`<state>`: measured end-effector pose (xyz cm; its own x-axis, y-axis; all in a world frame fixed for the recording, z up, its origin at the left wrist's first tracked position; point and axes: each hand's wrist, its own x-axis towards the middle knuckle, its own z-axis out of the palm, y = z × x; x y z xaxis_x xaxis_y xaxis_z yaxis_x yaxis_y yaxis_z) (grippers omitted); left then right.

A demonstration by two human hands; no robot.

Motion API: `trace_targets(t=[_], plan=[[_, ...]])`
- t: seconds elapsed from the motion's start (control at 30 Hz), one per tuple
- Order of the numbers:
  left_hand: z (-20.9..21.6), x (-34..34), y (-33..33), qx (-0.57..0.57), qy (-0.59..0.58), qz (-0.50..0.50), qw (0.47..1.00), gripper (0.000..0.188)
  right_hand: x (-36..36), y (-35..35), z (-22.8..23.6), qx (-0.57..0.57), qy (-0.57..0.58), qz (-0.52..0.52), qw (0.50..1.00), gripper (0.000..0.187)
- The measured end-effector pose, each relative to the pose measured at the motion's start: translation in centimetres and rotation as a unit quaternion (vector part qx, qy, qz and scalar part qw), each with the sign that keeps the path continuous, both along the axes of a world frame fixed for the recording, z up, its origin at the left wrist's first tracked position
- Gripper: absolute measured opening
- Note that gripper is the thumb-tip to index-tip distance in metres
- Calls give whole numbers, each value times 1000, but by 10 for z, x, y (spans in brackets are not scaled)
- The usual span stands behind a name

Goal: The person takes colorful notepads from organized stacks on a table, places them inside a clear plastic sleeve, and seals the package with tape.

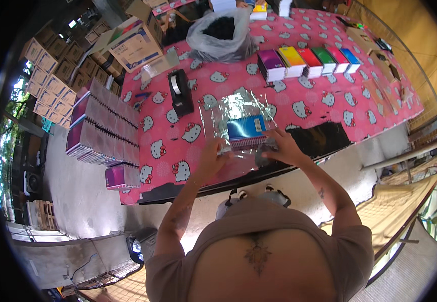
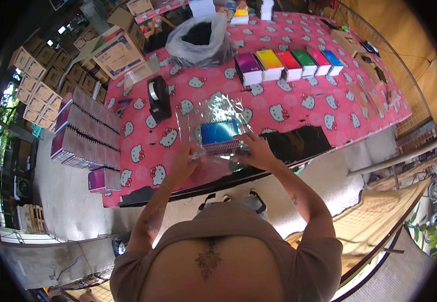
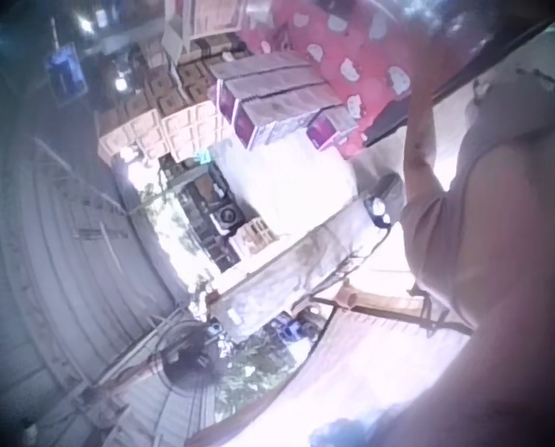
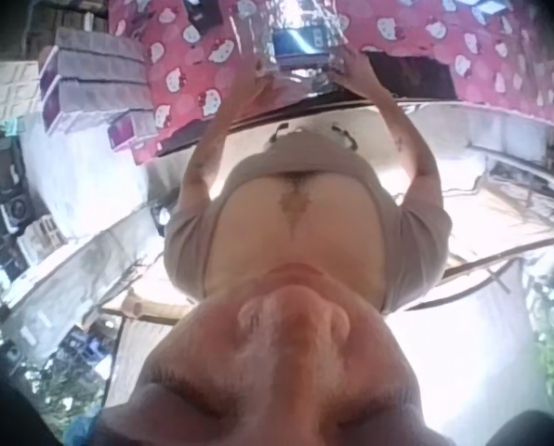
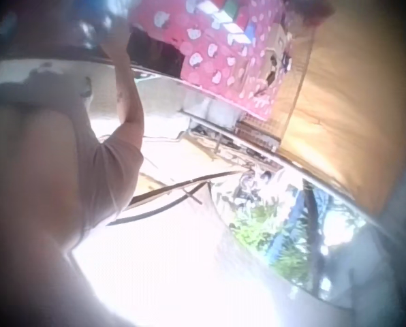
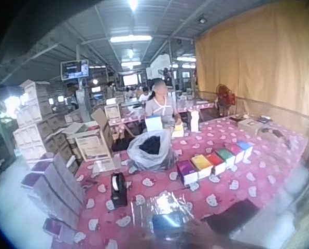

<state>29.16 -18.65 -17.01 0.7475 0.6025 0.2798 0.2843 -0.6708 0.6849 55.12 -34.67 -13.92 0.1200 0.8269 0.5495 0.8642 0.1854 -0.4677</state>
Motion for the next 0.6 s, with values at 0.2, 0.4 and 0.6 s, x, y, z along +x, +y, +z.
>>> trace_targets(t=[0.2,0.4,0.6], plan=[[-13,7,56,-365,-80,62,925,23,39,23,-37,-79,342,-115,929,22],[-27,9,56,-439,-93,106,887,21,-40,21,-32,-37,-9,-122,992,38],[-41,20,68,-311,-116,147,932,23,-73,34,-41,-51,-104,-56,992,48]])
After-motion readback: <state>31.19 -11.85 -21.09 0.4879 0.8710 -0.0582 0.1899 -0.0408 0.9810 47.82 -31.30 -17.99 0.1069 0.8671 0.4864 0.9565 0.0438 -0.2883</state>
